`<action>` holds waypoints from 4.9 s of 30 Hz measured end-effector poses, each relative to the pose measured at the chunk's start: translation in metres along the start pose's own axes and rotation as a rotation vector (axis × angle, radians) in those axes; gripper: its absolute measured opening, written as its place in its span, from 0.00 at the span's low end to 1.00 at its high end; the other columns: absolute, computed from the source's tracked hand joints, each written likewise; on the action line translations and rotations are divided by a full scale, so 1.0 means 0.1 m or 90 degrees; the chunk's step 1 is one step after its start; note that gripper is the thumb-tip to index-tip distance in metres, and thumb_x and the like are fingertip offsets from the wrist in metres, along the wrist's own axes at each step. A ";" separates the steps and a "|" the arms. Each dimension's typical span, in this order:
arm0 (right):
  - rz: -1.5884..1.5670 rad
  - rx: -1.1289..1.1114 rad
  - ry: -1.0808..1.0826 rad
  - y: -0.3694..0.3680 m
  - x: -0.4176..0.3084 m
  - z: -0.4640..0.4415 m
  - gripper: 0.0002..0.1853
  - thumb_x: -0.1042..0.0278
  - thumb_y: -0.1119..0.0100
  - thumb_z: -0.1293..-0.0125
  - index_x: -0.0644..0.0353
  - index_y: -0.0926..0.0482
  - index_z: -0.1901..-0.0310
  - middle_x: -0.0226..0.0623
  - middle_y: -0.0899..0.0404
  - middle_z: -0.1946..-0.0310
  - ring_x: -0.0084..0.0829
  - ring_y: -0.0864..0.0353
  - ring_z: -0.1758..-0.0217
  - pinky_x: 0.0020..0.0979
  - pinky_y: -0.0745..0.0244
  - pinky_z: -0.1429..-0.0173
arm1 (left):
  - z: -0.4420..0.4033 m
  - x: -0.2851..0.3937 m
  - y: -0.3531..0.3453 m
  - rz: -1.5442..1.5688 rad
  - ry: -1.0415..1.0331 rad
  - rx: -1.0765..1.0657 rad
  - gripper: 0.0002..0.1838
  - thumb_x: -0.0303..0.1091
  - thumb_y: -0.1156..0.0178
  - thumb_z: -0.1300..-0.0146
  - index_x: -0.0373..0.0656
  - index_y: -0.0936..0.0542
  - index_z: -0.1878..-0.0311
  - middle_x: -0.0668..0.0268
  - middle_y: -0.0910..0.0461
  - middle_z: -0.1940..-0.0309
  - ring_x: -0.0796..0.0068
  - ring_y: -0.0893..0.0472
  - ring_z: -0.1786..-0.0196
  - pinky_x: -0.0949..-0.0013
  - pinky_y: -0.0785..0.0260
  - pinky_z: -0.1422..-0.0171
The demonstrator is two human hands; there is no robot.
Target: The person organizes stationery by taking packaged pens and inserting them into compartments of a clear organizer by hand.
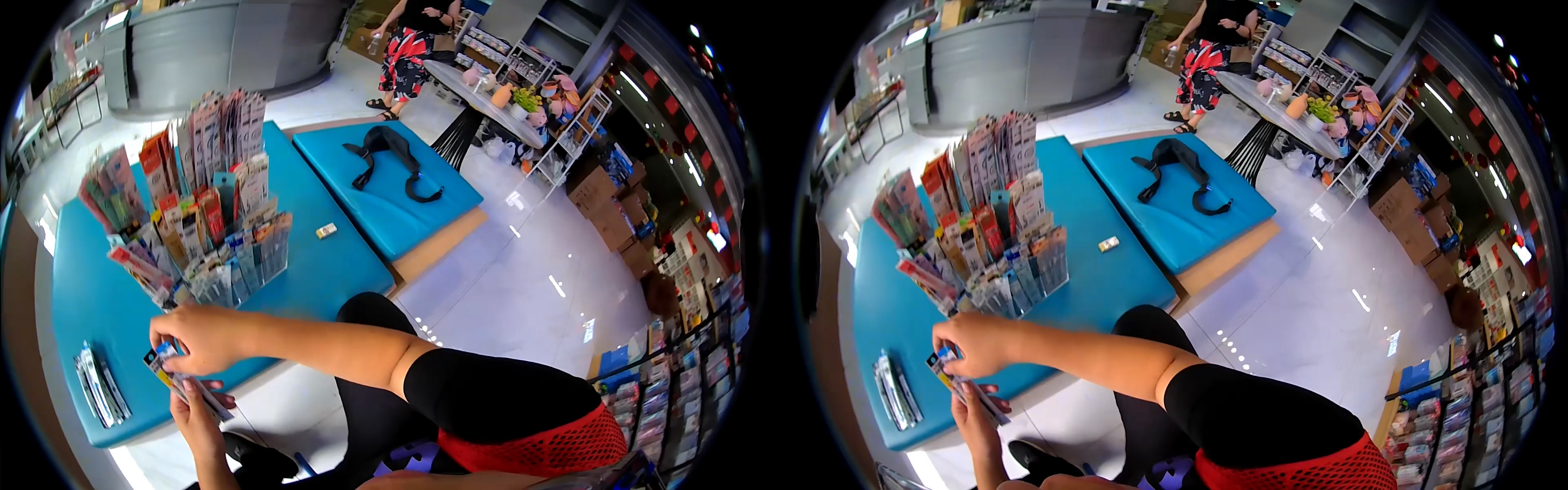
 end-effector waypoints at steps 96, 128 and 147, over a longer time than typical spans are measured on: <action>-0.367 -0.162 -0.048 0.02 0.20 -0.06 0.14 0.71 0.29 0.30 0.67 0.20 0.49 0.37 0.11 0.63 0.23 0.13 0.63 0.30 0.18 0.57 | -0.04 -0.01 -0.02 0.065 -0.062 0.019 0.25 0.57 0.54 0.15 0.41 0.27 0.41 0.73 0.33 0.79 0.85 0.40 0.82 0.76 0.51 0.80; -0.251 -0.011 -0.034 0.27 0.06 -0.03 0.11 0.63 0.30 0.26 0.62 0.16 0.53 0.29 0.14 0.65 0.17 0.17 0.60 0.28 0.19 0.58 | 0.02 0.13 -0.02 0.002 -0.037 0.035 0.23 0.57 0.53 0.15 0.44 0.26 0.45 0.71 0.30 0.77 0.85 0.36 0.81 0.77 0.47 0.78; 0.539 0.265 0.377 0.61 0.12 -0.07 0.08 0.71 0.24 0.41 0.49 0.11 0.61 0.23 0.13 0.68 0.28 0.19 0.61 0.40 0.37 0.41 | -0.02 0.15 -0.12 0.096 0.065 0.048 0.13 0.48 0.56 0.13 0.53 0.36 0.37 0.72 0.29 0.62 0.89 0.41 0.78 0.81 0.49 0.76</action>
Point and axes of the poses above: each hand's wrist, its own z-axis away from the middle knuckle, its own y-axis out of the back of the hand, x = y × z, the point moved 2 cm from there along -z, towards the middle knuckle
